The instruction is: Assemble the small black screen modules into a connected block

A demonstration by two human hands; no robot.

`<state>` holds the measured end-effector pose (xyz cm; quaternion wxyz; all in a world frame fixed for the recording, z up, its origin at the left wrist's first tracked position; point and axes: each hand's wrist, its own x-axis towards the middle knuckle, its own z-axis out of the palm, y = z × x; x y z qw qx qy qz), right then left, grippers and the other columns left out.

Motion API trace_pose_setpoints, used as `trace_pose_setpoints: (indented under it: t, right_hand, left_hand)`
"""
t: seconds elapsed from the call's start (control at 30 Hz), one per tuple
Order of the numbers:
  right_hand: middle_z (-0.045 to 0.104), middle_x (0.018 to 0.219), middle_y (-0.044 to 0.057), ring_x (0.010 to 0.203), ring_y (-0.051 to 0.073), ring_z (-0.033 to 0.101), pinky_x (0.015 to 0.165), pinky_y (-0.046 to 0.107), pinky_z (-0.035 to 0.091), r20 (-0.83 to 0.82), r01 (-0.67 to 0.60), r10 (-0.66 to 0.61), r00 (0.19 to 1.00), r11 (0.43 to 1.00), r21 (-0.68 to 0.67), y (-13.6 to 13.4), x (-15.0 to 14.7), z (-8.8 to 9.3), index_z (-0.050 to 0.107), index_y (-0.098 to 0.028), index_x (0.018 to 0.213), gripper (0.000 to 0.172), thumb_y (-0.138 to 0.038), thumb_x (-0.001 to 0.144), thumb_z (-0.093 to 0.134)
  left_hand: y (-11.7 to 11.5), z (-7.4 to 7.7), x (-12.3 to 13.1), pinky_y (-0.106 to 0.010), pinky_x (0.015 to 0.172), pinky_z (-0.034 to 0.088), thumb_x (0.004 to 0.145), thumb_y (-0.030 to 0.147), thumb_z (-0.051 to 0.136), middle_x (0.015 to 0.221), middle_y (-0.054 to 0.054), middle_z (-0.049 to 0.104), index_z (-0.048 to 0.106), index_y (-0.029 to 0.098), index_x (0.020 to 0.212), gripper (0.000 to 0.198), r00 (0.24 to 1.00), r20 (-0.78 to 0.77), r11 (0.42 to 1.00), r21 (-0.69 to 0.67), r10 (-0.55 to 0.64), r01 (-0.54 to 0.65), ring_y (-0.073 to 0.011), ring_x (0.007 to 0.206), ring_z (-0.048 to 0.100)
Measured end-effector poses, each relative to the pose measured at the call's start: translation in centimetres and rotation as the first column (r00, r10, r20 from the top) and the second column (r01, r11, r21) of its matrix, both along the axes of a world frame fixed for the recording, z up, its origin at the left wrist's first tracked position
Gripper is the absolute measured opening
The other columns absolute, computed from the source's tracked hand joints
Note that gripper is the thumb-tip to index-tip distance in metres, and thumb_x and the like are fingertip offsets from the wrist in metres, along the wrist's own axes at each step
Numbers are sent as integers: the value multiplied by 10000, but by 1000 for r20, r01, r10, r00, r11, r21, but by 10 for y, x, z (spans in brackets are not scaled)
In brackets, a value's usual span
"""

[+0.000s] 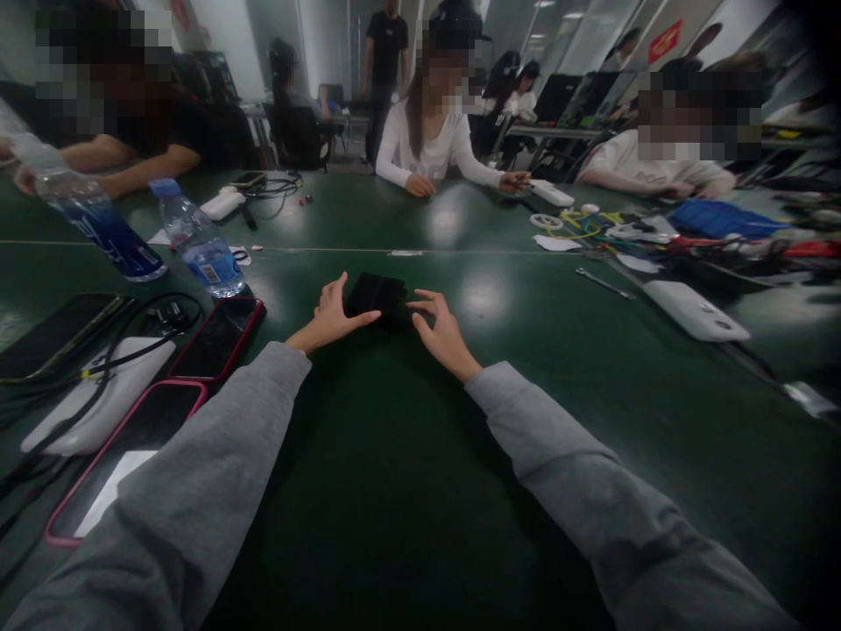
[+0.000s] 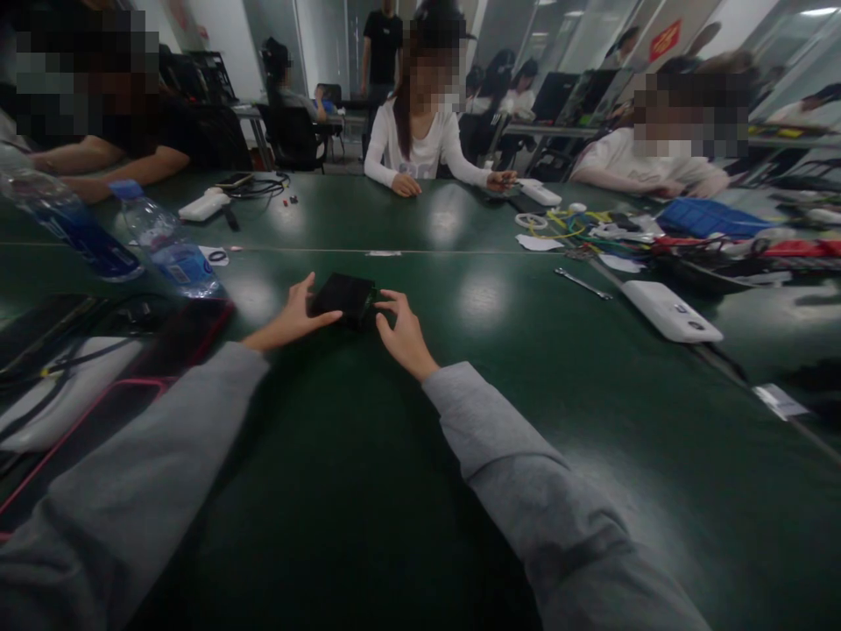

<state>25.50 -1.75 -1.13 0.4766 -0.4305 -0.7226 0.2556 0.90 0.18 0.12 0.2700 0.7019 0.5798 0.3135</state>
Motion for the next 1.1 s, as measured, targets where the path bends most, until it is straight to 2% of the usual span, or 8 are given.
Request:
trace_pose_setpoints:
  t: [0.07, 0.17, 0.23, 0.33, 0.53, 0.63, 0.8, 1.1]
  right_hand:
    - [665, 1173, 98, 1139, 239, 621, 1063, 490, 454, -9, 20, -19, 1000, 1000, 14, -1, 0, 1, 441, -213, 1299, 423, -249, 889, 539]
    - [657, 1176, 109, 1149, 239, 609, 1068, 491, 445, -37, 44, -43, 998, 998, 45, 0, 0, 1, 430, -206, 1308, 437, -257, 887, 535]
    - [658, 1164, 113, 1145, 237, 607, 1063, 488, 447, -62, 55, -52, 997, 997, 52, 1, 1, 0, 421, -202, 1313, 450, -263, 882, 537]
    - [651, 1178, 112, 1151, 234, 602, 1062, 487, 448, -78, 58, -55, 995, 998, 40, 3, 1, -2, 399, -203, 1328, 472, -272, 880, 533]
    - [636, 1202, 100, 1172, 225, 589, 1075, 477, 441, -57, 50, -48, 997, 998, 30, 3, 1, -2, 384, -218, 1348, 478, -265, 892, 517]
    - [626, 1213, 101, 1183, 223, 580, 1082, 471, 435, -57, 41, -40, 998, 999, 22, 4, 2, -3, 379, -223, 1353, 475, -273, 900, 511]
    - [616, 1220, 108, 1189, 226, 569, 1072, 473, 435, -59, 37, -35, 998, 999, 19, 7, 2, -7, 383, -218, 1350, 473, -285, 902, 519]
    - [605, 1232, 114, 1216, 231, 548, 1077, 475, 430, -73, 22, -20, 997, 1000, 22, 7, 2, -7, 392, -219, 1328, 458, -290, 898, 529]
  left_hand:
    - [-8, 5, 16, -627, 1113, 281, 659, 724, 726, 1542, -229, 298, 118, 222, 1555, 1194, 996, -48, 994, 90, 71, -66, -444, 1412, 317]
    - [-19, 14, 38, -647, 1097, 264, 694, 777, 647, 1470, -276, 377, 133, 130, 1546, 1187, 982, -156, 985, 148, 107, -84, -485, 1364, 343]
    - [-23, 19, 50, -663, 1074, 267, 685, 778, 651, 1438, -304, 388, 155, 87, 1537, 1203, 965, -227, 983, 155, 133, -99, -524, 1324, 358]
    - [-23, 19, 61, -665, 1053, 280, 653, 715, 725, 1425, -299, 376, 167, 96, 1535, 1213, 941, -284, 971, 200, 183, -129, -545, 1297, 358]
    - [-22, 8, 68, -670, 1028, 304, 669, 538, 772, 1461, -227, 299, 149, 191, 1545, 1129, 925, -292, 950, 264, 244, -167, -538, 1278, 366]
    - [-26, 4, 72, -698, 1022, 276, 694, 511, 736, 1456, -231, 276, 145, 183, 1541, 1083, 920, -275, 945, 247, 280, -214, -540, 1291, 322]
    - [-34, 1, 76, -690, 1035, 258, 713, 502, 709, 1458, -226, 273, 143, 188, 1536, 1047, 897, -225, 903, 301, 381, -308, -509, 1310, 290]
    - [-35, 4, 77, -655, 1049, 288, 749, 480, 685, 1459, -211, 275, 182, 181, 1529, 975, 892, -219, 889, 335, 395, -312, -489, 1301, 331]
